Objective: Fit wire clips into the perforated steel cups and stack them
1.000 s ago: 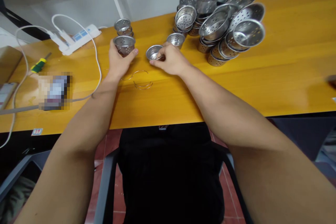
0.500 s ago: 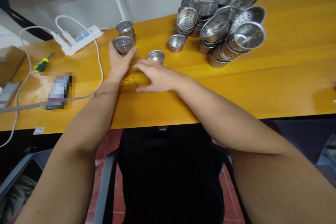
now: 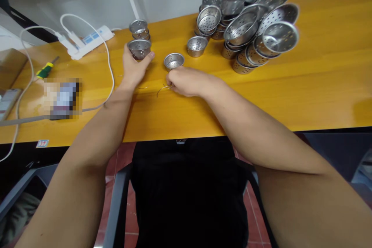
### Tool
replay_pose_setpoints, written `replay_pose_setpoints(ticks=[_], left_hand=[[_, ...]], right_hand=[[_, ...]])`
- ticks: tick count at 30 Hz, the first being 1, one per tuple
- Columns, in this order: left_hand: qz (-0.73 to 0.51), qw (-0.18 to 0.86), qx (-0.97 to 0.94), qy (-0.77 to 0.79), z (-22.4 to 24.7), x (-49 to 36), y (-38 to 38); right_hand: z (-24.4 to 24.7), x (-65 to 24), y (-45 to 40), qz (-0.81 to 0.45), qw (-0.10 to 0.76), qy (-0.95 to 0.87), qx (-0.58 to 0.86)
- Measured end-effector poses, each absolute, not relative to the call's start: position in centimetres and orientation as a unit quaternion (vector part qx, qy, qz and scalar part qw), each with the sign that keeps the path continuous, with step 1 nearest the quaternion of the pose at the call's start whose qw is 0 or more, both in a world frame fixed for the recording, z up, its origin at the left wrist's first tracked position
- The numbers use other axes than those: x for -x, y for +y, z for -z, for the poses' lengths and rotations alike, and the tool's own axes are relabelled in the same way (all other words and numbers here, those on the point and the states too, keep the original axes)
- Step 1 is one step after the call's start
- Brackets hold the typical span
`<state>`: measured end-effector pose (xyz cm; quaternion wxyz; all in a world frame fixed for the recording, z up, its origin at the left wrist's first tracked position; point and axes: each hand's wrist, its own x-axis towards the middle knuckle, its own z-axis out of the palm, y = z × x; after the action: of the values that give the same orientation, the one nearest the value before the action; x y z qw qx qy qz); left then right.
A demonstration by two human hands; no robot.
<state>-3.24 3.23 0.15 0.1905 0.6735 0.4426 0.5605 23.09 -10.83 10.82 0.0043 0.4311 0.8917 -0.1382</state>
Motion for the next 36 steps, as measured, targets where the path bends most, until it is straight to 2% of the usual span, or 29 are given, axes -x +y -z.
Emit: replay_pose_setpoints(ticks=[8, 12, 14, 18, 21, 25, 36], left_hand=[[-0.556, 0.233, -0.664, 0.442, -0.1, 3.0, 3.3], [-0.557, 0.245, -0.654, 0.449, -0.8, 2.5, 2.5], [-0.555, 0.241, -0.657, 0.449, -1.0, 2.4, 2.3], [-0.547, 0.237, -0.68, 0.427, -1.1, 2.4, 2.1], [-0.537, 0.237, -0.693, 0.42, -1.1, 2.2, 1.9], [-0.534, 0.229, -0.703, 0.41, -1.1, 2.0, 1.7], [-0.519, 0.218, -0.714, 0.417, -1.6, 1.8, 1.1]], right_hand=[[-12.4, -22.3, -12.4, 0.083, 0.064, 0.863, -0.495], [-12.4, -22.3, -12.1, 0.075, 0.086, 0.873, -0.474], [-11.8, -22.5, -11.6, 0.087, 0.062, 0.88, -0.463], [-10.8, -23.5, -10.5, 0.121, -0.067, 0.881, -0.453], [-10.5, -24.1, -9.9, 0.152, -0.126, 0.882, -0.429], [-10.5, -24.4, -9.7, 0.178, -0.139, 0.886, -0.404], [-10.8, -24.3, -9.9, 0.173, -0.108, 0.894, -0.4]])
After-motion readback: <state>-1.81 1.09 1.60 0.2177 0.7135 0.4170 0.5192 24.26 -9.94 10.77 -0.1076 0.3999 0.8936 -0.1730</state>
